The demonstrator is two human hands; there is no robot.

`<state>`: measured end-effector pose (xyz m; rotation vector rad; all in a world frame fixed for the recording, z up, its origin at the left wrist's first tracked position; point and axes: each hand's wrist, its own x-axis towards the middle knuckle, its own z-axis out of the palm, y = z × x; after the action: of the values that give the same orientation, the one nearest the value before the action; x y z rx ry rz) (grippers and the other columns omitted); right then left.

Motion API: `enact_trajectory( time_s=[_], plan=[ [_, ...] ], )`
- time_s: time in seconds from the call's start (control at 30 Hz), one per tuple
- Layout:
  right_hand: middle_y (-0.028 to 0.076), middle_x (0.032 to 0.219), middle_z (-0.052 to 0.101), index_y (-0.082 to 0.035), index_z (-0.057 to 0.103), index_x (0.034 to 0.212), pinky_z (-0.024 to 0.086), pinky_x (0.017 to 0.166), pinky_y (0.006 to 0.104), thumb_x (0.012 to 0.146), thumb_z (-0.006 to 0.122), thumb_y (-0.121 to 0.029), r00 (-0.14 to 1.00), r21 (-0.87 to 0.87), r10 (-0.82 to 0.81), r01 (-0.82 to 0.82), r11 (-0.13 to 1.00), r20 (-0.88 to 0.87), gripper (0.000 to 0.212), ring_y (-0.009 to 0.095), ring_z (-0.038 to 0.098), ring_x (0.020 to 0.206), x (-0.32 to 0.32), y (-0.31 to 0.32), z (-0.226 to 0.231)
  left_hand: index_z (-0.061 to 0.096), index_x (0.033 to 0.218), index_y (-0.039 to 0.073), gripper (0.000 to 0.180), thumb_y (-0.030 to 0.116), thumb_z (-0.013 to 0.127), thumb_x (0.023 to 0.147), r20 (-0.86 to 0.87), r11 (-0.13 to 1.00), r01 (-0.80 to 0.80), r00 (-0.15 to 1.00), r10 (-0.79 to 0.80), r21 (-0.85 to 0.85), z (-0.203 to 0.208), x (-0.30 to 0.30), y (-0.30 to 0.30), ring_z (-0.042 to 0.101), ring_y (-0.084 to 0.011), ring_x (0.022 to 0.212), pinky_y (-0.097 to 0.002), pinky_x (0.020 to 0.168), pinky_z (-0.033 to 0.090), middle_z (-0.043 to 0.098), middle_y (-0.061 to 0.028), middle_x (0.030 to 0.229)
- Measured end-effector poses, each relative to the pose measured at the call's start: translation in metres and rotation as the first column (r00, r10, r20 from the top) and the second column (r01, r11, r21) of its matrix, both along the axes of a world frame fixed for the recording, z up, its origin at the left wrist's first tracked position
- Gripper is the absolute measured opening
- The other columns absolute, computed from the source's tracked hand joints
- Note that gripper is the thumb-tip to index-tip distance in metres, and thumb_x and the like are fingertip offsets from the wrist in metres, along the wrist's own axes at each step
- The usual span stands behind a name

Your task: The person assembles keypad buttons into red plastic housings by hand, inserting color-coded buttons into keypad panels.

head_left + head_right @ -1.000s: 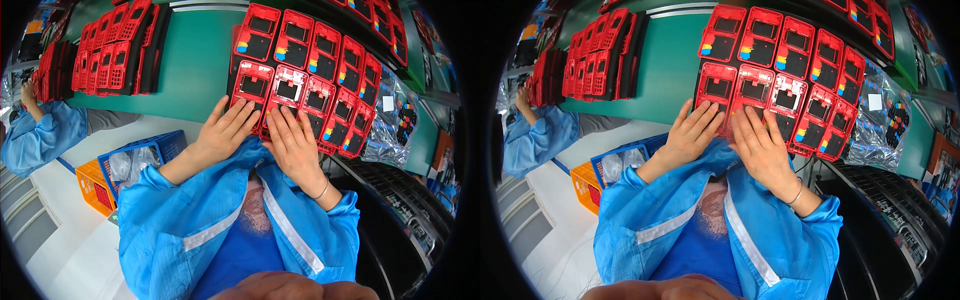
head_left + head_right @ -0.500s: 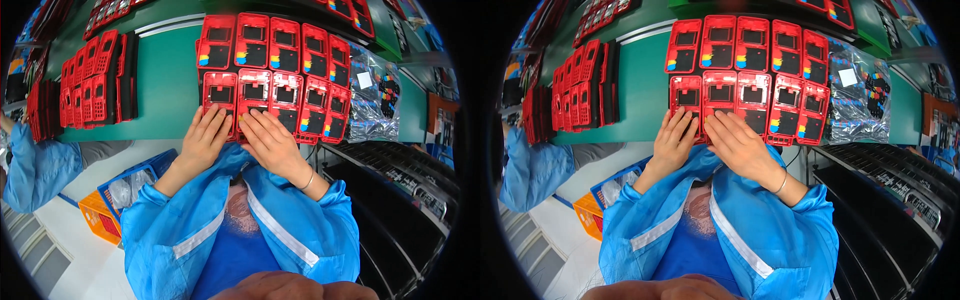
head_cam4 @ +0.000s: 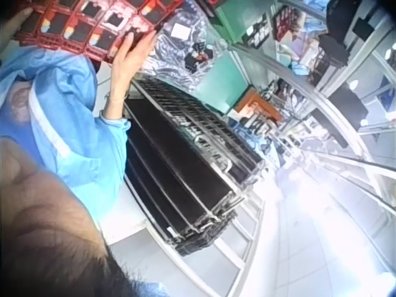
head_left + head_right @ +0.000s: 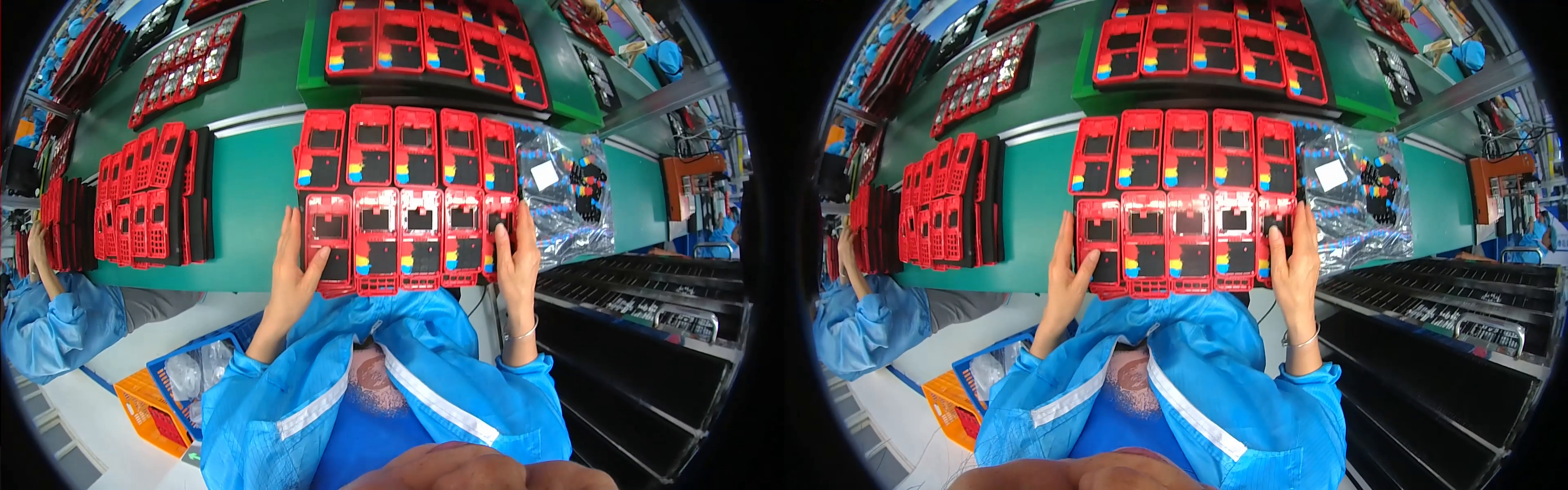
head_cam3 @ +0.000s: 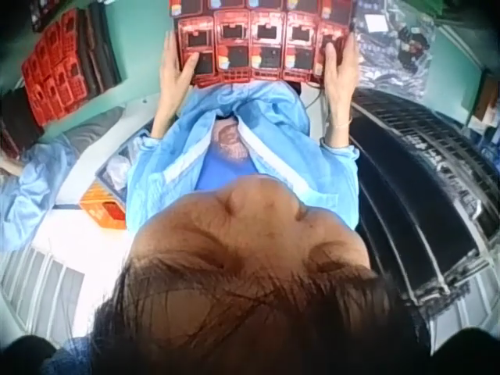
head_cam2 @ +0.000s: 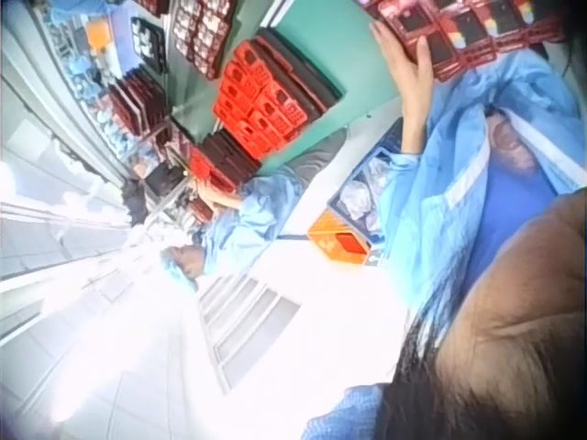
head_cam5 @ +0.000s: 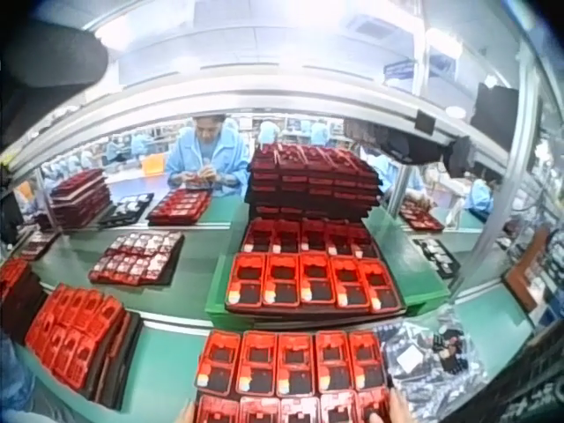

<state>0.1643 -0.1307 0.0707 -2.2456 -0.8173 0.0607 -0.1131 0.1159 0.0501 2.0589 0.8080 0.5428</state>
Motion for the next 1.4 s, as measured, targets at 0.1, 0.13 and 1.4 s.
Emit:
enact_trajectory(
  time_s=[0.1,0.13,1.4],
  plan=[
    [0.029,0.149,0.055,0.009,0.047,0.15,0.043,0.114,0.0422,0.104,0.064,-0.018,0.999,0.102,-0.012,0.017,0.995,-0.05,0.056,0.038,0.056,0.137,0.001,-0.001,-0.006,0.03,0.16,-0.007,0.074,0.015,0.068,0.101,0.071,0.995,-0.031,0.997,0.038,-0.1,0.004,0.001,-0.006,0.041,-0.0395,0.149,-0.0446,0.121,0.035,0.04,-0.0309,0.159],
    [0.026,0.147,0.057,0.008,0.047,0.151,0.045,0.111,0.0391,0.104,0.064,-0.014,0.983,0.255,-0.015,0.063,0.965,-0.183,0.055,0.033,0.058,0.134,0.001,0.0,-0.01,0.031,0.16,-0.007,0.074,0.011,0.069,0.099,0.128,0.987,-0.046,0.99,0.066,-0.156,0.008,0.004,-0.01,0.046,-0.0367,0.146,-0.043,0.119,0.039,0.043,-0.0288,0.158],
    [0.019,0.136,0.068,0.007,0.05,0.15,0.048,0.104,0.0297,0.098,0.073,-0.028,0.991,0.518,0.134,-0.104,0.849,-0.02,0.067,0.017,0.064,0.121,0.22,0.125,0.084,0.035,0.156,-0.012,0.069,0.024,0.062,0.104,0.505,0.982,0.06,0.862,0.041,-0.182,0.088,0.226,0.142,0.057,-0.021,0.133,-0.0311,0.113,0.041,0.056,-0.0208,0.149]
  ],
)
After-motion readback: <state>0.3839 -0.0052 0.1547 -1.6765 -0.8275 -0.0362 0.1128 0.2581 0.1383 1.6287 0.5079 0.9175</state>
